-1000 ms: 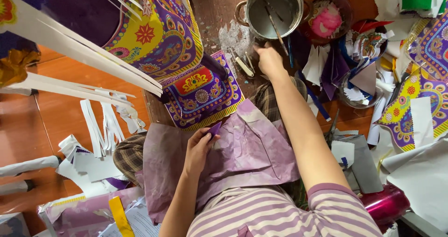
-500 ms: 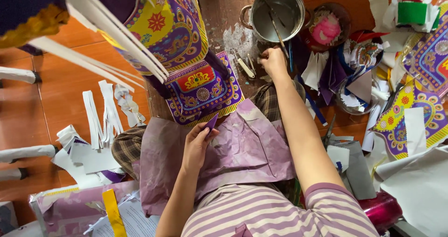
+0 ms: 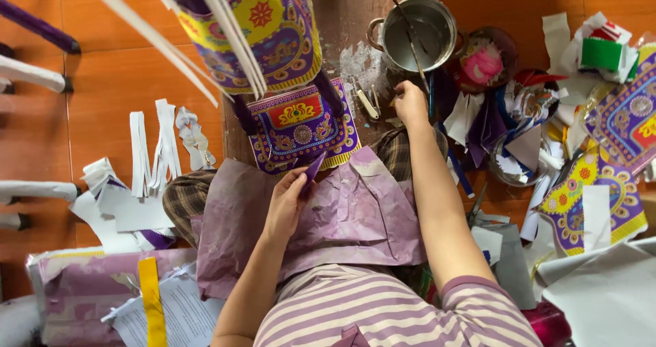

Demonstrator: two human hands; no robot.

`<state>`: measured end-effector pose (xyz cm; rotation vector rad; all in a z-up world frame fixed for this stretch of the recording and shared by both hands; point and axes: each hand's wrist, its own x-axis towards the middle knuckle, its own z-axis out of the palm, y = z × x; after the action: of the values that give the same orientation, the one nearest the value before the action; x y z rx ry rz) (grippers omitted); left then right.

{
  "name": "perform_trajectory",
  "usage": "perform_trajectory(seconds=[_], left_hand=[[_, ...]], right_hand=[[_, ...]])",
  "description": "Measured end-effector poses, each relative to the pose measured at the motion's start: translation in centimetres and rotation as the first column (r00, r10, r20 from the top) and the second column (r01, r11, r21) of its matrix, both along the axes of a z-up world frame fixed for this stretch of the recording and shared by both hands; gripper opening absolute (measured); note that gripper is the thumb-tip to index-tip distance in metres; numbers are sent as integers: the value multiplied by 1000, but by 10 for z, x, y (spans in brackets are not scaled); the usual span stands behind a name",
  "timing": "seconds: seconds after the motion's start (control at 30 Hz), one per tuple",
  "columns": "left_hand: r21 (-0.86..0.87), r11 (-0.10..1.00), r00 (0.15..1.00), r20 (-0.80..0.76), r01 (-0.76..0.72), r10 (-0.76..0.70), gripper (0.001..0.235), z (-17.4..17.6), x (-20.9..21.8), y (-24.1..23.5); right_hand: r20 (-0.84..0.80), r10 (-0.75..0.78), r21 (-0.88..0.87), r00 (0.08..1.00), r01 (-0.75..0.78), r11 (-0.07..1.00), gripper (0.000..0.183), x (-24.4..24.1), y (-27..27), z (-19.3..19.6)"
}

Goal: Crafting and decorating paper horses by cutting paper and gluing decorative elements.

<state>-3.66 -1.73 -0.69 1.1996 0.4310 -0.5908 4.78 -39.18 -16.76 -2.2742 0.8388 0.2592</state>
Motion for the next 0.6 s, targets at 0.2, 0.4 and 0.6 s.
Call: perform_trajectory(seconds=[0.2, 0.4, 0.6], left_hand=[[22, 1000, 1000, -12, 19, -19, 22, 14, 20, -8], [233, 952, 926, 275, 196, -258, 38, 11, 38, -28], [356, 917, 845, 422, 180, -329, 42, -37, 44, -53]], right_hand=[[349, -226, 392, 909, 77, 917, 15, -18, 6, -6], [429, -333, 758, 840, -133, 639, 13, -42, 62, 80], [395, -396, 903, 829, -270, 335, 16, -69, 123, 68]])
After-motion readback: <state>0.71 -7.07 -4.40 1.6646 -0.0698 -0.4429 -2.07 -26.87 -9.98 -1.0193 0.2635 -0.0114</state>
